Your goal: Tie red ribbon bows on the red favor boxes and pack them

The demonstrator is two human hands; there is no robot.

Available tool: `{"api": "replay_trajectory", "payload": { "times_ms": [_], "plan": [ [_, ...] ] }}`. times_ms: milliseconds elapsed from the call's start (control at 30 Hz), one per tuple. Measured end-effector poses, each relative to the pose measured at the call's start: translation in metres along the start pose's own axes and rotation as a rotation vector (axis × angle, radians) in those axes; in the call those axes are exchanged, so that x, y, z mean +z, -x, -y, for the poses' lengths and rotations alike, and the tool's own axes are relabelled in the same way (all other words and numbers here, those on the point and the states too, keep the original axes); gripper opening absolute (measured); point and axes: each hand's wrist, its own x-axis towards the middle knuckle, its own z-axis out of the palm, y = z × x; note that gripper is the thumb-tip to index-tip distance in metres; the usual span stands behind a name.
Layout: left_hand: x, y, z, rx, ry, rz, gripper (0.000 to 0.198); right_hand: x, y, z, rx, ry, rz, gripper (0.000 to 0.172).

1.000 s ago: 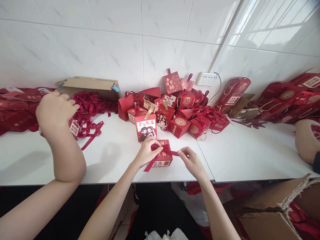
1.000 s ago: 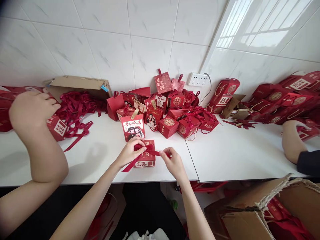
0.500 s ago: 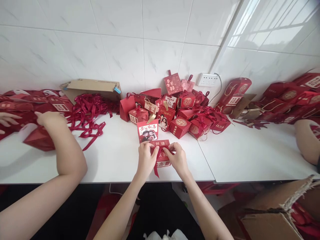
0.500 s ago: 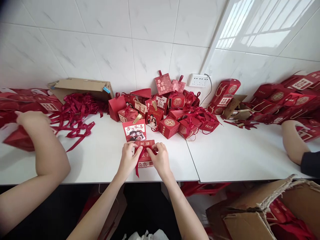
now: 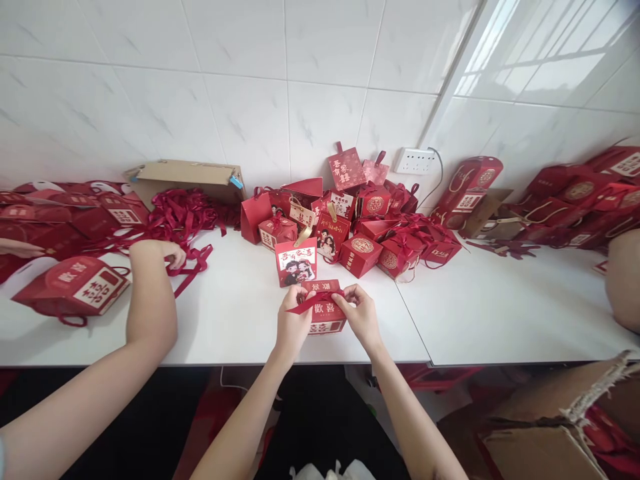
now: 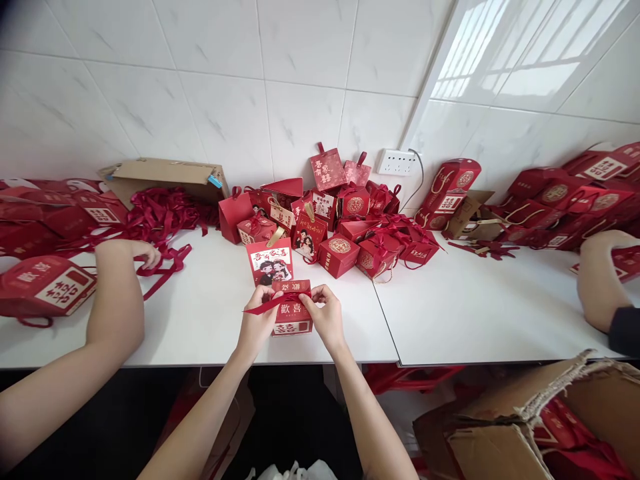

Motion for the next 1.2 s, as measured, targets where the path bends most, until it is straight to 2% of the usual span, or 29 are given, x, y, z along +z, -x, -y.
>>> {"api": "replay_trajectory", "payload": {
  "times_ms": [133,200,267,333,400,467,533,567,667,800,867,967,1067,1200],
  "plan": [
    [-0.002,-0.004,0.002,-0.008,0.083,0.046,0.016,-0.004,0.002,0.012,-0.284,0.175,-0.115,0.023],
    [-0.004,-0.005,0.003,0.024,0.084,0.047,0.015,-0.008,0.004,0.020,-0.402,0.258,-0.060,0.020],
    [-0.008,-0.005,0.003,0.136,0.034,0.030,0.022,-0.013,0.006,0.023,-0.428,0.324,0.004,0.024],
    [-0.013,-0.005,0.002,0.294,-0.053,0.040,0.035,-0.020,0.007,0.022,-0.334,0.347,0.023,0.034],
    [-0.017,-0.007,-0.001,0.403,-0.140,0.083,0.031,-0.026,0.007,0.018,-0.132,0.319,0.086,0.039],
    [-0.018,-0.012,-0.003,0.425,-0.176,0.124,0.014,-0.030,0.006,0.015,0.066,0.281,0.225,0.037],
    [-0.019,-0.019,-0.006,0.404,-0.124,0.134,0.016,-0.033,0.004,0.014,0.159,0.247,0.355,0.036],
    [-0.020,-0.024,-0.006,0.386,-0.078,0.129,0.019,-0.036,0.003,0.014,0.173,0.233,0.380,0.035],
    [-0.033,-0.039,-0.007,0.289,0.038,0.065,0.023,-0.052,-0.006,0.015,0.187,0.197,0.289,0.035],
    [-0.067,-0.061,-0.013,0.192,0.087,-0.085,0.031,-0.090,-0.027,0.017,0.191,0.144,0.077,0.039],
    [-0.079,-0.069,-0.023,0.204,0.121,-0.089,0.034,-0.101,-0.039,0.024,0.188,0.030,0.080,0.038],
    [-0.081,-0.075,-0.048,0.259,0.149,0.026,0.038,-0.093,-0.057,0.047,0.156,-0.266,0.229,0.035],
    [-0.069,-0.075,-0.074,0.337,0.166,0.154,0.040,-0.064,-0.070,0.076,0.148,-0.503,0.375,0.033],
    [-0.054,-0.073,-0.092,0.343,0.195,0.283,0.039,-0.025,-0.079,0.103,0.183,-0.666,0.433,0.034]
  ]
}}
